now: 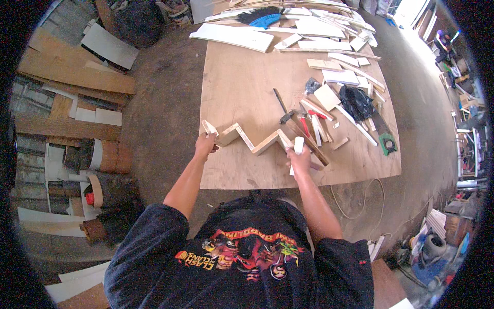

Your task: The person assembles a small wooden zigzag structure by fitting white-painted wood pieces together and then saws a separate wooden strip on a workbench using a handsaw.

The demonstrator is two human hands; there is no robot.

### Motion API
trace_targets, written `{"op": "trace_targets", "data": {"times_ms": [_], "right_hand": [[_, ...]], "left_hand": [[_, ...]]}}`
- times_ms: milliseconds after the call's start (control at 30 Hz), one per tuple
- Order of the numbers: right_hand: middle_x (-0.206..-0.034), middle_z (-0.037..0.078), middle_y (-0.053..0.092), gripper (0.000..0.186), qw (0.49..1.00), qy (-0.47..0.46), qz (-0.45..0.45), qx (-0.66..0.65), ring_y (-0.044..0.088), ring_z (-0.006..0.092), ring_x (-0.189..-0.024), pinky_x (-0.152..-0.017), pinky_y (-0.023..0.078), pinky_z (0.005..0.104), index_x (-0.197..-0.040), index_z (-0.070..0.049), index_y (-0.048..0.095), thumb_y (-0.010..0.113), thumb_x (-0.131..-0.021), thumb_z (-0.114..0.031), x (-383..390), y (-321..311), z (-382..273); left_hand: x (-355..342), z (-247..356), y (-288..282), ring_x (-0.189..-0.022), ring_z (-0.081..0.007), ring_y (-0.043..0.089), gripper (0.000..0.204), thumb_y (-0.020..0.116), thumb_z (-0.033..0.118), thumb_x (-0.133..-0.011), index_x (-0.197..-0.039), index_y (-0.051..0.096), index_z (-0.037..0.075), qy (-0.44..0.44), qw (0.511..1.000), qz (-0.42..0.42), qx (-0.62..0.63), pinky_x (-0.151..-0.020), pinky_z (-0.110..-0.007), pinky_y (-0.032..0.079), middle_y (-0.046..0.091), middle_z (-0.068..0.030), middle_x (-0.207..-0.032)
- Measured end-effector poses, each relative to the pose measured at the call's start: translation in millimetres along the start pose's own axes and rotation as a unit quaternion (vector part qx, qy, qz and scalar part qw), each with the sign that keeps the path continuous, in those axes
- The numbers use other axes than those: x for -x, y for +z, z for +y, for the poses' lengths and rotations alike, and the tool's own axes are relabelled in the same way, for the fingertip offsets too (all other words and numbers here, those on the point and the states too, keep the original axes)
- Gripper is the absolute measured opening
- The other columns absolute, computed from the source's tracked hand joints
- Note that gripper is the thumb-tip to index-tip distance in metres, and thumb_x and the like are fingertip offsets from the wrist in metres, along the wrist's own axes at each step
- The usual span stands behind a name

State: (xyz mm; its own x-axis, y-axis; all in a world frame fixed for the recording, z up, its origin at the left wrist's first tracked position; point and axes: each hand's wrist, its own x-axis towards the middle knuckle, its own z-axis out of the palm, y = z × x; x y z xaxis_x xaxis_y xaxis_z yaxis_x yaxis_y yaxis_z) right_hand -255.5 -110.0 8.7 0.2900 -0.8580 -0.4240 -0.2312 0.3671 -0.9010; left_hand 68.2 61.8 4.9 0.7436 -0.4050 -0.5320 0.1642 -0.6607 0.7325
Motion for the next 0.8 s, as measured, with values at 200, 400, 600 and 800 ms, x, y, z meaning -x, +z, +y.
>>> {"op": "trace_targets", "data": {"times_ms": [200, 400, 600, 800], "right_hand": [[-0.078, 0.008, 0.067, 0.025, 0.998, -0.026, -0.010, 0.059, 0.064, 0.0136, -0.059, -0.042, 0.052, 0.0284, -0.099, 0.000, 0.059, 0.076, -0.084, -0.011, -19, 3, -18], [-0.073, 0.012, 0.065, 0.030, 0.985, -0.097, -0.027, 0.141, 0.065, 0.0191, -0.055, -0.046, 0.052, 0.0361, -0.095, 0.001, 0.057, 0.077, -0.084, -0.019, -22, 26, -62], [-0.082, 0.012, 0.069, 0.036, 0.969, -0.130, -0.064, 0.198, 0.068, 0.0200, -0.060, -0.053, 0.053, 0.0340, -0.111, 0.001, 0.061, 0.073, -0.084, -0.020, -84, 48, -79], [-0.085, 0.015, 0.072, 0.043, 0.978, -0.098, -0.059, 0.173, 0.072, 0.0248, -0.065, -0.063, 0.056, 0.0390, -0.113, -0.003, 0.063, 0.074, -0.082, -0.030, -110, 77, -87]], "left_hand": [[29, 19, -12, -0.056, -0.0226, 0.070, 0.089, 0.062, 0.013, -0.086, -0.158, 0.011, 0.013, 0.002, 1.000, 0.015, 0.004, -0.047, -0.031, 0.057, 0.071, -0.0204, -0.093], [33, -3, -27, -0.060, -0.0260, 0.071, 0.089, 0.063, 0.012, -0.087, -0.156, 0.007, 0.014, -0.068, 0.993, 0.025, 0.095, -0.049, -0.035, 0.059, 0.069, -0.0207, -0.094], [15, -30, -35, -0.063, -0.0214, 0.068, 0.064, 0.069, 0.029, -0.094, -0.137, 0.026, 0.010, -0.043, 0.982, 0.074, 0.168, -0.055, -0.034, 0.056, 0.065, -0.0163, -0.092], [-7, 2, -54, -0.058, -0.0235, 0.066, 0.047, 0.065, 0.019, -0.091, -0.121, 0.032, 0.005, -0.028, 0.988, 0.074, 0.134, -0.046, -0.034, 0.055, 0.060, -0.0159, -0.084]]}}
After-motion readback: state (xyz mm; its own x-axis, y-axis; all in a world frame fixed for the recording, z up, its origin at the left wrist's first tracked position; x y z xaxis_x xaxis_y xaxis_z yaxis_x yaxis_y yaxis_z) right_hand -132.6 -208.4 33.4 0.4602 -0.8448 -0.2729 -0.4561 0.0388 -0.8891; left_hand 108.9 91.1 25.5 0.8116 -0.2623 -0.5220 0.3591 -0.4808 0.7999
